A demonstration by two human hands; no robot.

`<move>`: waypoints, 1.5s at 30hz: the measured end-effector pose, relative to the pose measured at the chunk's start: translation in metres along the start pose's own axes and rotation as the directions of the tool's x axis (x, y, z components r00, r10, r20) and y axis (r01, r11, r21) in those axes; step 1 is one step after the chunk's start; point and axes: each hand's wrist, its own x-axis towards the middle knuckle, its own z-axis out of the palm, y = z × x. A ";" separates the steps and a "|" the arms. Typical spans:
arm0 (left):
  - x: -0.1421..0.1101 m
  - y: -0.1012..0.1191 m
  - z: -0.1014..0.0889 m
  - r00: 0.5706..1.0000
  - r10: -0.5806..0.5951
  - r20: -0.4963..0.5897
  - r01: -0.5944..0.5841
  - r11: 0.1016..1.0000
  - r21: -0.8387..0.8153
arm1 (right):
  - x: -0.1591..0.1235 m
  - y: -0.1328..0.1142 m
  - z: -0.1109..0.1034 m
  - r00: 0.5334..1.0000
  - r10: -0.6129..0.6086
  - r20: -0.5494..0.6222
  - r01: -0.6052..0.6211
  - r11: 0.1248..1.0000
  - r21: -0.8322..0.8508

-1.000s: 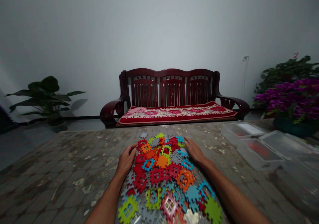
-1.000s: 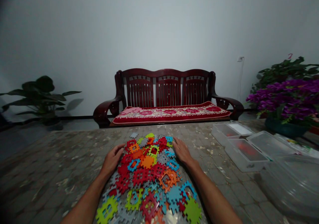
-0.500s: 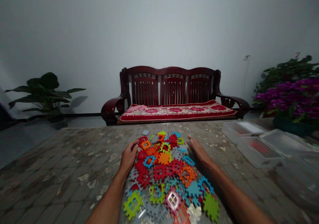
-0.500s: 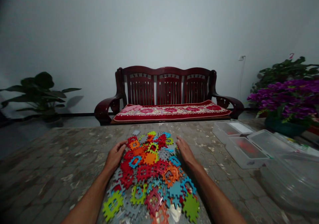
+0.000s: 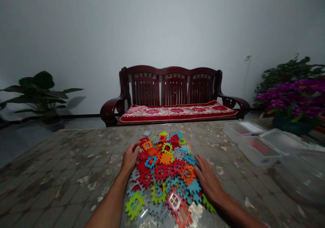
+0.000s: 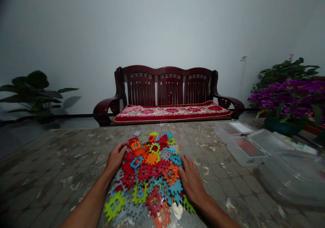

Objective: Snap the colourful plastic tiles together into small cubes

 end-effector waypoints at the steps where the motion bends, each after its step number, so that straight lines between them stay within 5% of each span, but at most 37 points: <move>1: 0.000 0.000 0.000 1.000 -0.001 0.000 0.001 1.000 -0.001 | 0.007 -0.003 0.000 1.000 -0.018 0.000 0.018 1.000 -0.010; 8: 0.000 0.002 0.000 1.000 0.000 -0.004 0.000 1.000 0.003 | 0.050 -0.025 -0.004 0.993 -0.117 -0.021 0.118 0.984 0.134; 14: -0.002 0.005 -0.001 1.000 0.002 -0.009 -0.002 1.000 0.002 | 0.044 -0.021 -0.028 0.997 -0.067 0.033 0.050 0.921 0.386; 23: -0.004 0.008 -0.001 1.000 0.004 0.004 -0.004 1.000 0.015 | -0.014 -0.004 -0.032 0.938 -0.243 0.247 0.242 0.970 0.035; 34: -0.005 0.009 0.000 1.000 0.016 -0.005 -0.016 1.000 0.013 | -0.005 -0.030 -0.025 0.917 -0.397 0.037 0.399 0.913 -0.089; 45: -0.003 0.008 -0.001 1.000 0.026 0.002 -0.026 1.000 0.000 | 0.026 -0.071 -0.019 0.937 -0.315 -0.149 0.325 0.944 0.053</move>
